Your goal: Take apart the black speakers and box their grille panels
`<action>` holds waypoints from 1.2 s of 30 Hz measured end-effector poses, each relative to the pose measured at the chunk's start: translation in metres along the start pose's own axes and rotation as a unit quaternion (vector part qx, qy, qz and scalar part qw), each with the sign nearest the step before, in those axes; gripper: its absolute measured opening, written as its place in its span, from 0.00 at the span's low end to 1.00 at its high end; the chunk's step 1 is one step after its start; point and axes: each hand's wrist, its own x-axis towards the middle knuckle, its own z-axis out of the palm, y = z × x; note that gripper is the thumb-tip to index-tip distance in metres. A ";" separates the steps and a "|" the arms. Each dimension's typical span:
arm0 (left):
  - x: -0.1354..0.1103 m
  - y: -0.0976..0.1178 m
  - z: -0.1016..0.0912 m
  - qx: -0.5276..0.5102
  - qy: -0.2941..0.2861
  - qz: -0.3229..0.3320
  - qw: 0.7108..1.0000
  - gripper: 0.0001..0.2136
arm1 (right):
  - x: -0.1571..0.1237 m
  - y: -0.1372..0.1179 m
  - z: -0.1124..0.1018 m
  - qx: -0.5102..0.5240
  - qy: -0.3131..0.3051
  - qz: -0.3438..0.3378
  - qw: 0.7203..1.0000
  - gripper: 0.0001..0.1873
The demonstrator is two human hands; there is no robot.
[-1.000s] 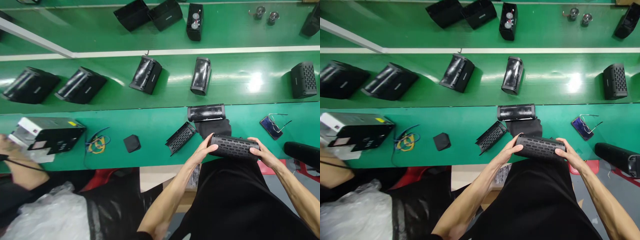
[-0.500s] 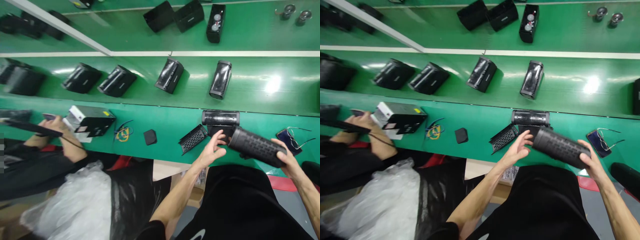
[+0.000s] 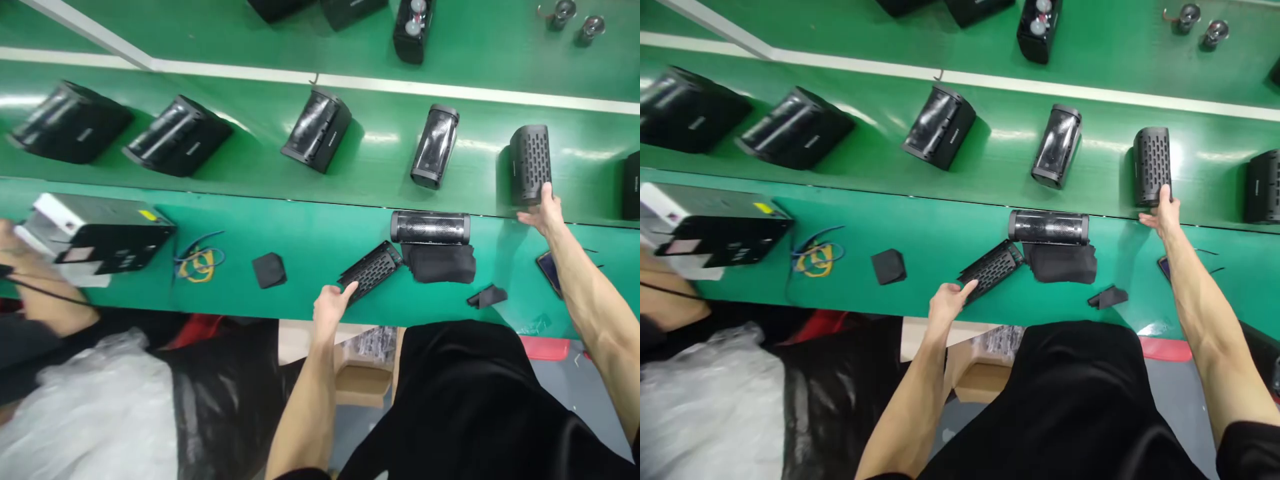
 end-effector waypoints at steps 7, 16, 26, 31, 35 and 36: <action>-0.004 -0.015 0.019 -0.244 -0.020 -0.029 0.969 0.24 | -0.152 0.079 -0.019 -0.224 -0.129 -0.077 0.963 0.18; -0.029 -0.034 -0.016 -0.457 -0.023 0.005 0.889 0.23 | -0.203 0.111 -0.035 -0.467 -0.249 -0.179 0.829 0.09; -0.094 -0.002 0.043 -0.519 -0.214 0.044 0.826 0.18 | -0.197 0.055 -0.050 -0.377 -0.197 -0.190 0.885 0.11; -0.116 0.012 0.082 -0.514 -0.274 0.033 0.812 0.17 | -0.213 0.024 -0.042 -0.239 -0.175 -0.122 0.947 0.17; -0.135 0.022 0.113 -0.507 -0.315 -0.001 0.802 0.16 | -0.246 -0.012 -0.014 -0.073 -0.221 -0.076 0.969 0.23; -0.139 0.025 0.121 -0.507 -0.321 -0.009 0.800 0.16 | -0.256 -0.020 -0.005 -0.035 -0.241 -0.063 0.968 0.24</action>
